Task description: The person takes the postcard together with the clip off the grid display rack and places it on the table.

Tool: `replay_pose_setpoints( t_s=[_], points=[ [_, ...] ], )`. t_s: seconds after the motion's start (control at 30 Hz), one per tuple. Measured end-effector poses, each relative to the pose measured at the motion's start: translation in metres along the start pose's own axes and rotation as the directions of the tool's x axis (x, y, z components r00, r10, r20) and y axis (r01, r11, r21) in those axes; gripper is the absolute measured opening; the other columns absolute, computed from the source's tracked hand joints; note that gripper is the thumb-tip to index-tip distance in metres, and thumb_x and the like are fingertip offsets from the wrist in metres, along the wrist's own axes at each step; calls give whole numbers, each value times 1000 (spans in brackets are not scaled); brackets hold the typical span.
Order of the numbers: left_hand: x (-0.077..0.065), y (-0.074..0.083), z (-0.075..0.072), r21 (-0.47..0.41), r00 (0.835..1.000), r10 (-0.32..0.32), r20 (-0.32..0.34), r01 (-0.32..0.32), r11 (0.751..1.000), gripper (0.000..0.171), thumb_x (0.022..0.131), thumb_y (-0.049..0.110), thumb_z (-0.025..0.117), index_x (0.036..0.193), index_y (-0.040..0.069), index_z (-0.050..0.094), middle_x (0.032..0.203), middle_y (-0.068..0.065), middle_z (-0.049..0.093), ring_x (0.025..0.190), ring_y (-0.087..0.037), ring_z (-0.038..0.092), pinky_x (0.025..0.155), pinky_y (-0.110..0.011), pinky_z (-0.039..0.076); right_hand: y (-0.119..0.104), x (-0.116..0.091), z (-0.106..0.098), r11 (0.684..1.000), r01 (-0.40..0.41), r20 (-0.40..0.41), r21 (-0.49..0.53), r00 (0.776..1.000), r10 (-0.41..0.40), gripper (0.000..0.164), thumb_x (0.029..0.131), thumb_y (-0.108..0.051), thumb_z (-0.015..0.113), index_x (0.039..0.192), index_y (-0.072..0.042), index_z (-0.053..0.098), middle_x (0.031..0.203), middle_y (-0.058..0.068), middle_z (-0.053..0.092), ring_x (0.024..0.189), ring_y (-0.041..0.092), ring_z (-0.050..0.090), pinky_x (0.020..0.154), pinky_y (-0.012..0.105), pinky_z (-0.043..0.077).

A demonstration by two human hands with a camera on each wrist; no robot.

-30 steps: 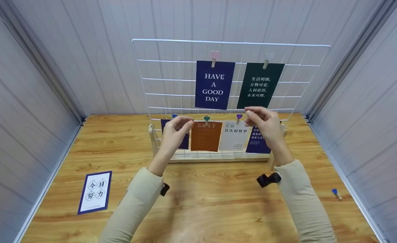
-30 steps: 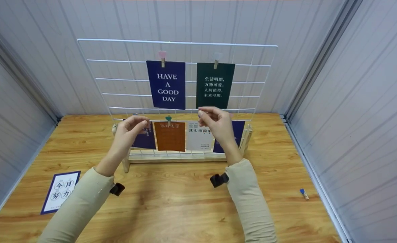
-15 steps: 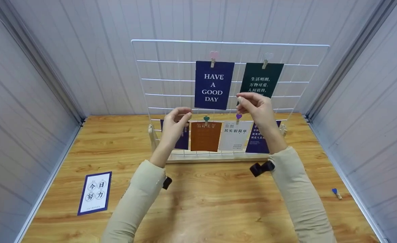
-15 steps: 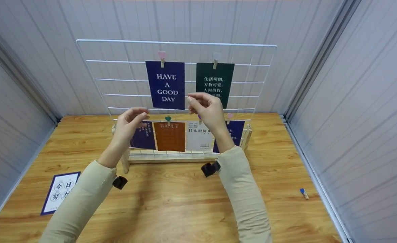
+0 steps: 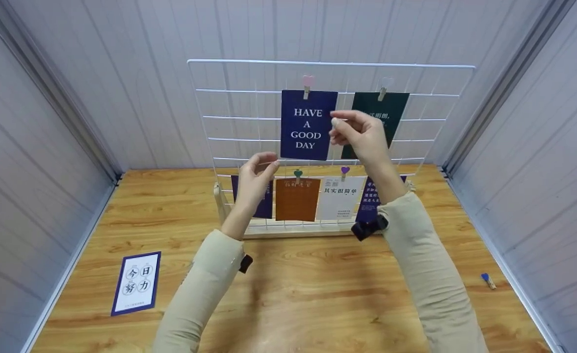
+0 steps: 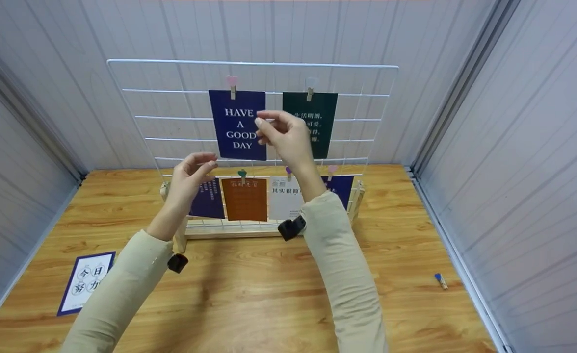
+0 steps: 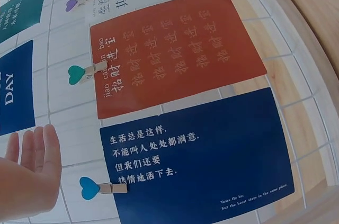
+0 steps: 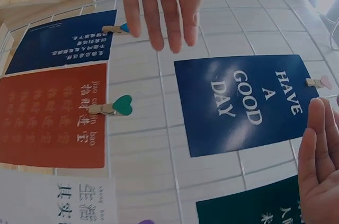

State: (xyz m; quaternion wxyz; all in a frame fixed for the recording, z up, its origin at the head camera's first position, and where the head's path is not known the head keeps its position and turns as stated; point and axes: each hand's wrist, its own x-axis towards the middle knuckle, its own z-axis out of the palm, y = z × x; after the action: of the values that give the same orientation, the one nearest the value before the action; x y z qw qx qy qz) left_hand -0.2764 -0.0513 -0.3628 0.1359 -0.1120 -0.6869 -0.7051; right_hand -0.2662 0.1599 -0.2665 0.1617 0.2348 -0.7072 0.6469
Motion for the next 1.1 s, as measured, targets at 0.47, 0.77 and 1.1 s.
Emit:
replay_pose_setpoints(
  t_s=[0.47, 0.77, 1.1],
  points=[
    [1, -2, 8, 30, 1000, 14, 25, -14, 999, 23, 83, 5, 57, 104, -4, 57, 102, -17, 57, 90, -20, 55, 71, -30, 48, -2, 27, 11, 999, -49, -32, -24, 998, 48, 25, 84, -10, 60, 107, -2, 60, 77, 14, 60, 63, 23, 57, 62, 26, 48],
    [4, -3, 8, 44, 1000, 12, 16, -12, 999, 26, 83, 5, 58, 107, -5, 56, 102, -12, 58, 92, -21, 55, 75, -29, 46, -5, 34, 18, 998, -52, -27, -38, 998, 51, 28, 86, -11, 57, 113, -4, 57, 76, 14, 60, 62, 23, 57, 62, 27, 47],
    [7, -2, 12, 45, 1000, 2, 7, -2, 999, 26, 84, 5, 57, 108, -3, 56, 102, -12, 58, 90, -21, 55, 76, -29, 45, -13, 37, 27, 994, -98, -20, -46, 995, 97, 33, 88, -14, 55, 121, -8, 52, 77, 13, 60, 65, 24, 58, 67, 29, 47]
  ],
)
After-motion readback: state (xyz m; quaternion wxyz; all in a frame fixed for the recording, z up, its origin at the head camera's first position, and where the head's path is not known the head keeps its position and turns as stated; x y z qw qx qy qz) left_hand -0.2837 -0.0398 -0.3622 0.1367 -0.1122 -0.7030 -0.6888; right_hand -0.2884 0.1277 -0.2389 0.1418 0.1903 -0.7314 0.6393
